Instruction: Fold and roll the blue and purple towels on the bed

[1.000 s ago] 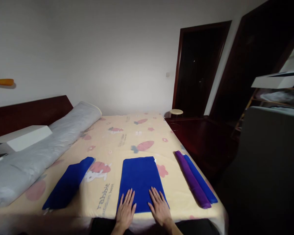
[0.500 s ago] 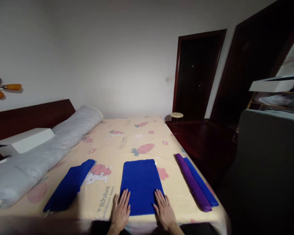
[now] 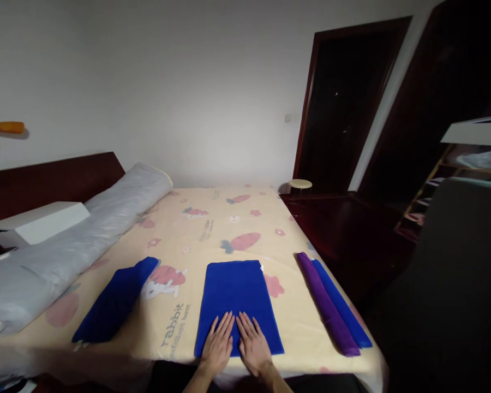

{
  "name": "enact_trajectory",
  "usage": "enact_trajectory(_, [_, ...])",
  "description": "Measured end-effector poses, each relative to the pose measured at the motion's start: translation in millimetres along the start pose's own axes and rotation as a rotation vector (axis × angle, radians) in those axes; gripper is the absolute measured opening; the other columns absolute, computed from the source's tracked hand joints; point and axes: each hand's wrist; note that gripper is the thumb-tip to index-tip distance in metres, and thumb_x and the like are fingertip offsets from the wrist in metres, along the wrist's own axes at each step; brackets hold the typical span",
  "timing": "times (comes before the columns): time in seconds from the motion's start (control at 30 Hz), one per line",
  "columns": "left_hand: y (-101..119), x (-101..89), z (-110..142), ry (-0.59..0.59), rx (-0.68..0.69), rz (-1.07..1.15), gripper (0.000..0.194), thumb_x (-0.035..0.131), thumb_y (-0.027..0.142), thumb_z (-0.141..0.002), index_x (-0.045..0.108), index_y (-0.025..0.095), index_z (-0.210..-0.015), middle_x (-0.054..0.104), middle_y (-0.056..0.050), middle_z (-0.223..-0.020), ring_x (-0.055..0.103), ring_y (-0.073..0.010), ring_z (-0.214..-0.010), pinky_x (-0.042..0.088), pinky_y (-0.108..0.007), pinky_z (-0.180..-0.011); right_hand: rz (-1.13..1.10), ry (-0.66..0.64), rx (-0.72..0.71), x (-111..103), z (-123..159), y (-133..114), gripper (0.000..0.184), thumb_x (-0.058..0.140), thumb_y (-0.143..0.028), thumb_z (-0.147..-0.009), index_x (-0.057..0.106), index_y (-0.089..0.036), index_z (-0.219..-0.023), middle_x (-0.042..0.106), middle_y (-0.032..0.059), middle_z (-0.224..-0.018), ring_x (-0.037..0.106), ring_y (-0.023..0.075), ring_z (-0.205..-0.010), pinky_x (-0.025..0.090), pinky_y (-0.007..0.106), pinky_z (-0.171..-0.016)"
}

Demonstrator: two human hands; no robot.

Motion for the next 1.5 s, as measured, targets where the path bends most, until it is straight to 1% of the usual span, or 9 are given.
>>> enact_trajectory(0.27, [-30.0,-25.8,24.9,-0.061,-0.071,0.014,0.060,0.026,0.038,-0.098,0.000,0.026,-0.151,0.027,0.000,-0.159,0.031,-0.0147,-0.143,0.028,-0.036,-0.116,0.050,0.042,0.099,-14.9,24.1,24.0,0.055,0.026,-0.042,-0.100,0.015,-0.025,-0.151,0.018,0.0008,-0.157,0.021,0.0240,-0.145,0.018,0.048,-0.118])
enact_trajectory(0.57, [-57.9,-31.4,46.8,-0.103,-0.104,0.009,0.058,0.025,0.040,-0.099,0.001,0.032,-0.150,0.029,0.004,-0.157,0.033,-0.0119,-0.141,0.029,-0.033,-0.116,0.075,0.053,0.095,-24.6,43.5,51.4,0.059,0.026,-0.052,-0.100,0.022,-0.023,-0.151,0.025,0.0027,-0.156,0.026,0.0230,-0.143,0.023,0.044,-0.117])
enact_trajectory(0.73, [-66.8,-41.1,42.2,-0.085,-0.072,0.017,0.059,0.028,0.041,-0.098,0.003,0.032,-0.151,0.028,0.003,-0.158,0.033,-0.0129,-0.142,0.028,-0.032,-0.116,0.042,0.004,0.127,-32.4,41.0,53.3,0.062,0.027,-0.057,-0.099,0.029,-0.022,-0.149,0.027,0.0044,-0.155,0.026,0.0237,-0.143,0.025,0.044,-0.117])
enact_trajectory(0.87, [-65.3,-48.1,18.0,-0.063,-0.081,0.034,0.060,0.029,0.038,-0.098,0.000,0.029,-0.151,0.023,0.001,-0.159,0.028,-0.0144,-0.144,0.026,-0.036,-0.118,-0.001,0.004,0.118,-42.7,14.5,39.5,0.060,0.024,-0.054,-0.100,0.032,-0.020,-0.149,0.025,0.0053,-0.155,0.024,0.0237,-0.144,0.024,0.044,-0.117])
enact_trajectory(1.03, [-32.0,-23.9,-30.5,-0.059,-0.143,0.077,0.057,0.023,0.026,-0.098,-0.002,0.027,-0.150,0.025,0.000,-0.158,0.027,-0.0158,-0.144,0.031,-0.039,-0.117,-0.056,-0.035,-0.005,-34.4,-34.0,9.6,0.053,0.023,-0.042,-0.102,0.029,-0.020,-0.150,0.025,0.0044,-0.155,0.024,0.0216,-0.144,0.025,0.042,-0.117])
enact_trajectory(1.17, [-7.1,6.0,-42.3,-0.135,-0.209,0.150,0.055,0.023,0.028,-0.098,0.003,0.028,-0.149,0.023,0.000,-0.158,0.027,-0.0176,-0.145,0.031,-0.043,-0.117,-0.076,-0.033,-0.049,-13.2,-45.3,2.8,0.051,0.023,-0.040,-0.102,0.026,-0.025,-0.150,0.026,0.0015,-0.155,0.026,0.0208,-0.143,0.026,0.042,-0.117])
enact_trajectory(1.27, [-7.3,12.5,-32.6,-0.163,-0.322,0.187,0.053,0.019,0.038,-0.099,0.007,0.028,-0.149,0.022,0.000,-0.158,0.025,-0.0186,-0.145,0.028,-0.047,-0.119,-0.051,0.004,0.036,-8.7,-36.1,15.0,0.055,0.025,-0.050,-0.101,0.026,-0.027,-0.150,0.024,0.0018,-0.156,0.025,0.0231,-0.143,0.024,0.047,-0.117])
enact_trajectory(1.4, [-21.5,8.4,-22.0,-0.168,-0.590,0.130,0.056,0.018,0.042,-0.098,0.013,0.021,-0.149,0.022,-0.004,-0.158,0.024,-0.0206,-0.146,0.026,-0.049,-0.118,0.009,0.057,0.245,-12.2,-18.6,46.6,0.064,0.022,-0.057,-0.099,0.028,-0.019,-0.150,0.024,0.0056,-0.155,0.023,0.0243,-0.144,0.022,0.048,-0.118])
enact_trajectory(1.5, [-27.1,9.8,-19.4,-0.158,-0.653,0.079,0.055,0.021,0.040,-0.097,0.017,0.021,-0.149,0.025,-0.004,-0.157,0.027,-0.0210,-0.145,0.025,-0.051,-0.118,0.054,0.129,0.342,-8.1,-8.6,67.8,0.069,0.023,-0.060,-0.098,0.032,-0.014,-0.148,0.027,0.0089,-0.154,0.025,0.0252,-0.143,0.023,0.048,-0.117])
Point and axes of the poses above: each hand's wrist, its own z-axis away from the middle knuckle, its own x-axis out of the palm, y = z × x
